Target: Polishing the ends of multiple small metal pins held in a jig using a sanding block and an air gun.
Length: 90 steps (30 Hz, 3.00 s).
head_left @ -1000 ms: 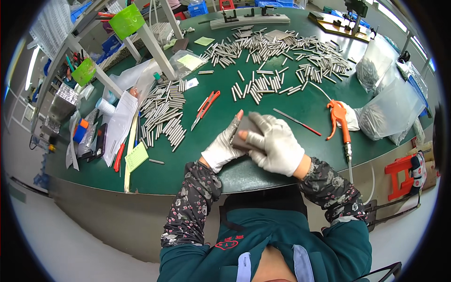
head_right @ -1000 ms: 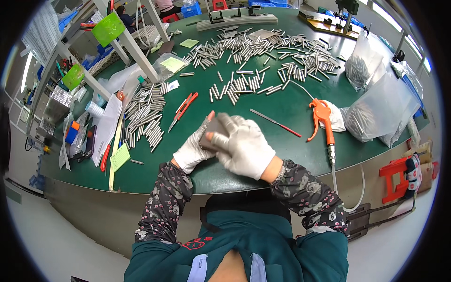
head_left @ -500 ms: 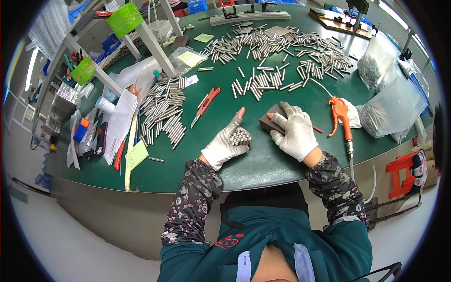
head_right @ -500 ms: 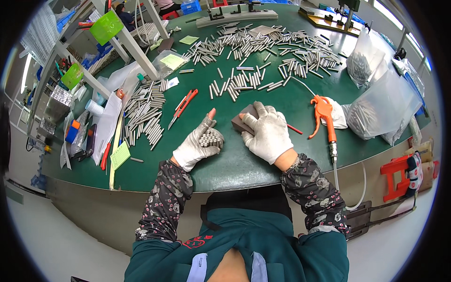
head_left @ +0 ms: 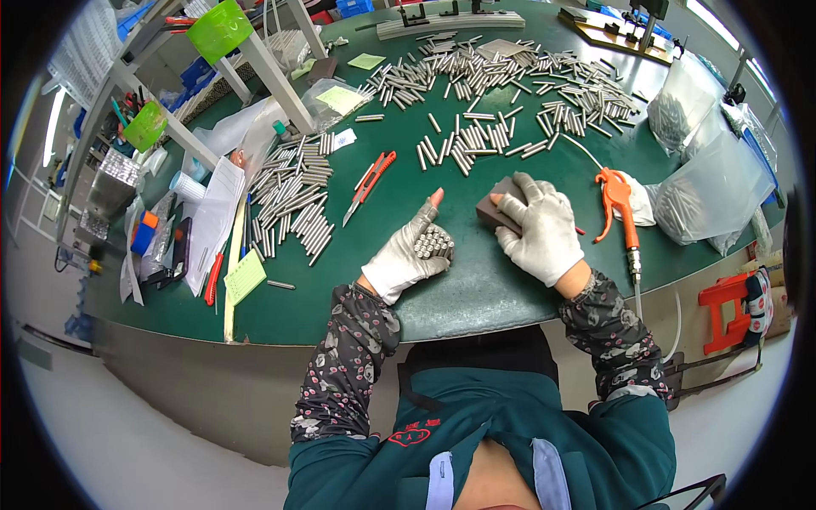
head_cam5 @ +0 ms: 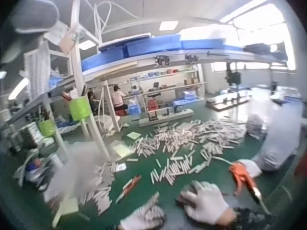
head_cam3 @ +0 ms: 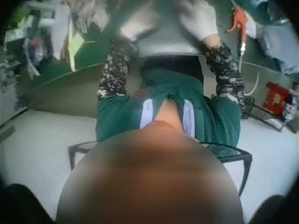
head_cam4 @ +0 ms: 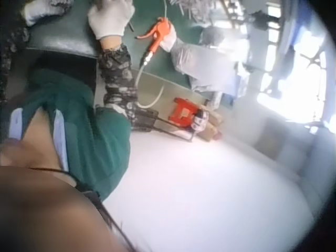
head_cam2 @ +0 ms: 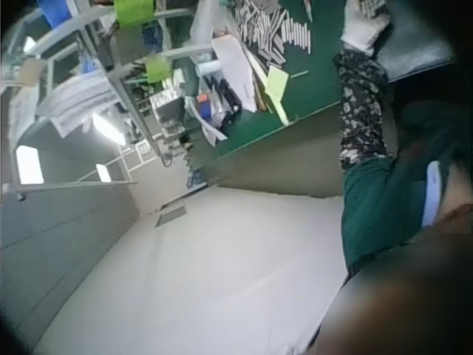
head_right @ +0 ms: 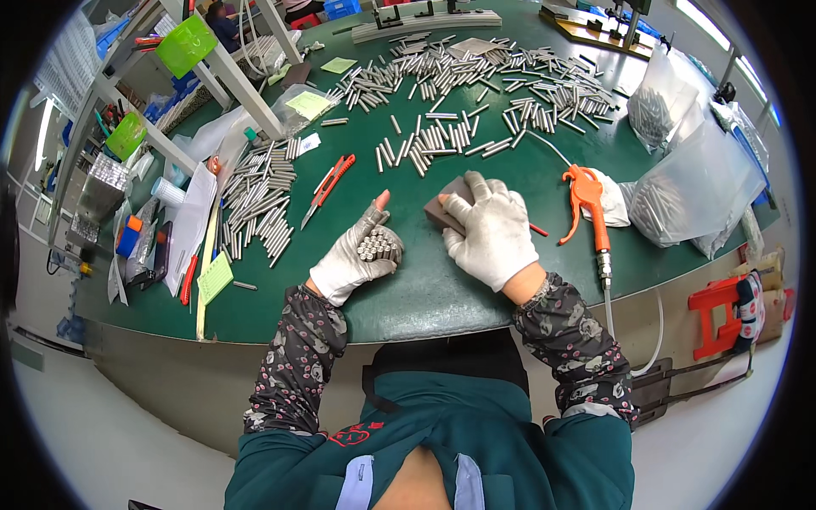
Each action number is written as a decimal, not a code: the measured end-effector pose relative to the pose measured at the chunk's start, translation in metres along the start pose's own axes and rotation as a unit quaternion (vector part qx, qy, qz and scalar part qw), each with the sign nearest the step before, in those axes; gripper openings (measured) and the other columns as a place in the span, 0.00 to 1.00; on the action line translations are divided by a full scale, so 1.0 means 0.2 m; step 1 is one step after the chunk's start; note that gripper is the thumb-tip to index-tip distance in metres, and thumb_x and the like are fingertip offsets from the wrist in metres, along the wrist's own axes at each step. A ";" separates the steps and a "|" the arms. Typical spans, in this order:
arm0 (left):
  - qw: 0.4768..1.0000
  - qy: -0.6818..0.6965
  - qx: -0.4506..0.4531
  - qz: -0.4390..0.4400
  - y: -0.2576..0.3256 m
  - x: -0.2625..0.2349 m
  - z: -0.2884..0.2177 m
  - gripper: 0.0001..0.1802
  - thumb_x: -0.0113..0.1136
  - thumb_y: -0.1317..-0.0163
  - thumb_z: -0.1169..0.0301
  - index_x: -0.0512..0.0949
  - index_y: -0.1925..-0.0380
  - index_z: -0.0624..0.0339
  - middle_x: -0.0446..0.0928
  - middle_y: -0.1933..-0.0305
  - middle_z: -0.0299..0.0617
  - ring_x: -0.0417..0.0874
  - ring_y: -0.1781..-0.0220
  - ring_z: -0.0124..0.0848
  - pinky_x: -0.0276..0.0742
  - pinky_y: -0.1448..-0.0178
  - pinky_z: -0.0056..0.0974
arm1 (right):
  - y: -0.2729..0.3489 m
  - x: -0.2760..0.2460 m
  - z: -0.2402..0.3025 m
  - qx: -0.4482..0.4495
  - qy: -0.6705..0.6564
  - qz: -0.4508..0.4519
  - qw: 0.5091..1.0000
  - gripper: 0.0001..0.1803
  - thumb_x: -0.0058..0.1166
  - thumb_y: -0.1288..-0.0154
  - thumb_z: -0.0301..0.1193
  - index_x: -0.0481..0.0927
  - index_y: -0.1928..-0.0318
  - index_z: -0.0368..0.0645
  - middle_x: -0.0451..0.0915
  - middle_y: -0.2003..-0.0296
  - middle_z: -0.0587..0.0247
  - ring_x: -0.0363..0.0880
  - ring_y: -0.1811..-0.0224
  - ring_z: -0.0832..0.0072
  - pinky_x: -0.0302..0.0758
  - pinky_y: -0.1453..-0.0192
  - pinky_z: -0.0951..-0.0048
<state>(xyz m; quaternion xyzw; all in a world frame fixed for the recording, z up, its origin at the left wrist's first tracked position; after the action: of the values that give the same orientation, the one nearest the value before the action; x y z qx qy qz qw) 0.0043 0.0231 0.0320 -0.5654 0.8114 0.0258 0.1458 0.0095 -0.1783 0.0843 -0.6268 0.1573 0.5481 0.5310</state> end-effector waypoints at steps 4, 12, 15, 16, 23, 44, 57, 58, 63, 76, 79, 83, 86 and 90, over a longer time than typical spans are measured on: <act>0.994 0.107 -0.020 0.011 0.01 0.01 0.00 0.50 0.63 0.61 0.84 0.53 0.35 0.48 0.57 0.36 0.40 0.65 0.47 0.24 0.61 0.43 0.25 | 0.06 0.07 0.02 -0.019 -0.027 0.060 0.998 0.21 0.55 0.56 0.36 0.78 0.56 0.48 0.68 0.48 0.47 0.68 0.49 0.57 0.65 0.48 0.61; 0.995 0.098 -0.027 0.011 0.02 0.01 -0.03 0.50 0.63 0.61 0.84 0.53 0.35 0.49 0.66 0.46 0.36 0.68 0.54 0.20 0.63 0.47 0.23 | 0.08 0.08 0.02 -0.020 -0.019 0.066 0.997 0.23 0.55 0.55 0.36 0.77 0.54 0.49 0.64 0.45 0.45 0.66 0.46 0.57 0.65 0.47 0.60; 0.998 -0.020 0.049 -0.016 0.00 -0.01 -0.01 0.50 0.62 0.61 0.84 0.53 0.35 0.48 0.68 0.53 0.33 0.68 0.62 0.18 0.65 0.51 0.22 | 0.07 0.07 0.03 -0.021 -0.022 0.064 0.997 0.23 0.55 0.55 0.36 0.77 0.54 0.49 0.64 0.45 0.46 0.65 0.46 0.57 0.64 0.47 0.61; 0.998 -0.019 0.050 -0.016 0.00 0.00 -0.01 0.50 0.62 0.61 0.84 0.53 0.35 0.48 0.68 0.53 0.33 0.68 0.62 0.18 0.65 0.51 0.22 | 0.07 0.07 0.03 -0.021 -0.022 0.064 0.998 0.23 0.55 0.55 0.36 0.77 0.54 0.49 0.64 0.45 0.46 0.65 0.46 0.57 0.64 0.47 0.61; 0.991 0.124 -0.043 0.027 0.01 0.01 -0.01 0.53 0.68 0.63 0.78 0.51 0.35 0.53 0.64 0.43 0.38 0.69 0.46 0.27 0.49 0.33 0.36 | 0.06 0.00 0.06 -0.041 -0.040 0.024 0.998 0.24 0.57 0.57 0.35 0.76 0.53 0.50 0.64 0.45 0.45 0.65 0.46 0.56 0.64 0.47 0.59; 0.939 -0.247 0.235 -0.039 -0.01 0.02 -0.07 0.52 0.65 0.58 0.82 0.45 0.34 0.52 0.71 0.51 0.39 0.72 0.51 0.27 0.66 0.44 0.28 | 0.05 -0.06 0.25 -0.183 -0.140 0.019 0.973 0.26 0.59 0.61 0.32 0.76 0.54 0.51 0.66 0.48 0.44 0.68 0.49 0.52 0.64 0.46 0.58; 0.990 0.136 0.001 0.036 0.01 0.04 -0.04 0.50 0.66 0.58 0.79 0.49 0.35 0.55 0.72 0.71 0.28 0.72 0.61 0.19 0.48 0.33 0.33 | 0.06 -0.03 0.04 -0.066 0.009 -0.015 0.998 0.24 0.62 0.63 0.41 0.79 0.62 0.46 0.68 0.50 0.52 0.66 0.49 0.57 0.59 0.43 0.55; 0.990 0.135 0.023 0.037 0.00 0.05 -0.04 0.50 0.66 0.57 0.79 0.49 0.35 0.54 0.72 0.72 0.28 0.72 0.61 0.20 0.49 0.33 0.34 | 0.06 -0.04 0.06 -0.065 0.008 -0.017 0.998 0.24 0.62 0.63 0.41 0.79 0.62 0.46 0.68 0.50 0.52 0.66 0.49 0.57 0.59 0.43 0.55; 0.989 0.066 0.125 0.044 -0.04 0.19 -0.05 0.48 0.62 0.54 0.84 0.50 0.35 0.49 0.69 0.49 0.32 0.70 0.52 0.22 0.65 0.44 0.27 | 0.06 -0.03 0.13 -0.066 -0.112 0.000 0.991 0.19 0.62 0.61 0.37 0.78 0.64 0.46 0.74 0.75 0.62 0.70 0.67 0.64 0.63 0.58 0.63; 0.952 -0.267 0.149 -0.007 -0.03 0.11 -0.02 0.37 0.72 0.67 0.57 0.71 0.53 0.57 0.74 0.56 0.45 0.73 0.50 0.40 0.55 0.33 0.46 | 0.04 0.04 0.16 -0.043 -0.185 0.070 0.979 0.16 0.59 0.55 0.34 0.79 0.63 0.44 0.75 0.78 0.58 0.72 0.69 0.60 0.66 0.61 0.63; 0.950 -0.277 0.141 -0.038 -0.02 0.11 -0.01 0.33 0.73 0.68 0.57 0.73 0.59 0.58 0.74 0.57 0.44 0.73 0.50 0.40 0.56 0.34 0.46 | 0.04 0.05 0.16 -0.038 -0.185 0.072 0.979 0.15 0.59 0.55 0.34 0.79 0.63 0.44 0.76 0.77 0.58 0.73 0.69 0.60 0.66 0.61 0.63; 0.946 -0.295 0.133 -0.029 -0.03 0.11 -0.01 0.34 0.73 0.69 0.56 0.73 0.59 0.58 0.74 0.57 0.44 0.73 0.50 0.40 0.56 0.34 0.46 | 0.04 0.06 0.15 -0.030 -0.180 0.090 0.979 0.15 0.57 0.53 0.36 0.79 0.62 0.47 0.78 0.74 0.59 0.75 0.66 0.61 0.65 0.59 0.63; 0.939 -0.314 0.134 -0.041 -0.03 0.12 0.00 0.34 0.73 0.69 0.55 0.73 0.60 0.58 0.73 0.56 0.44 0.72 0.49 0.41 0.57 0.34 0.45 | 0.04 0.06 0.14 -0.024 -0.184 0.102 0.977 0.15 0.57 0.52 0.36 0.79 0.62 0.47 0.78 0.74 0.60 0.75 0.66 0.61 0.65 0.59 0.63; 0.922 -0.366 0.117 -0.039 -0.02 0.13 -0.03 0.34 0.71 0.68 0.53 0.73 0.59 0.56 0.72 0.55 0.44 0.71 0.48 0.42 0.58 0.35 0.45 | 0.04 0.05 0.14 -0.033 -0.190 0.084 0.978 0.15 0.59 0.55 0.33 0.78 0.64 0.44 0.77 0.75 0.59 0.73 0.67 0.61 0.66 0.59 0.64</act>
<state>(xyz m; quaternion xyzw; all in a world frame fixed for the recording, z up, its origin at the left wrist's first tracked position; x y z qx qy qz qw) -0.0012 -0.0037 0.0319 -0.5268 0.6758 0.1299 0.4988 -0.0075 -0.1545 0.0754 -0.5126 0.0879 0.7049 0.4823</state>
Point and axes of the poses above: each hand's wrist, its own y-axis away from the middle knuckle, its own x-axis out of the palm, z = x × y, the point moved 3 cm from there along -y, towards the middle knuckle
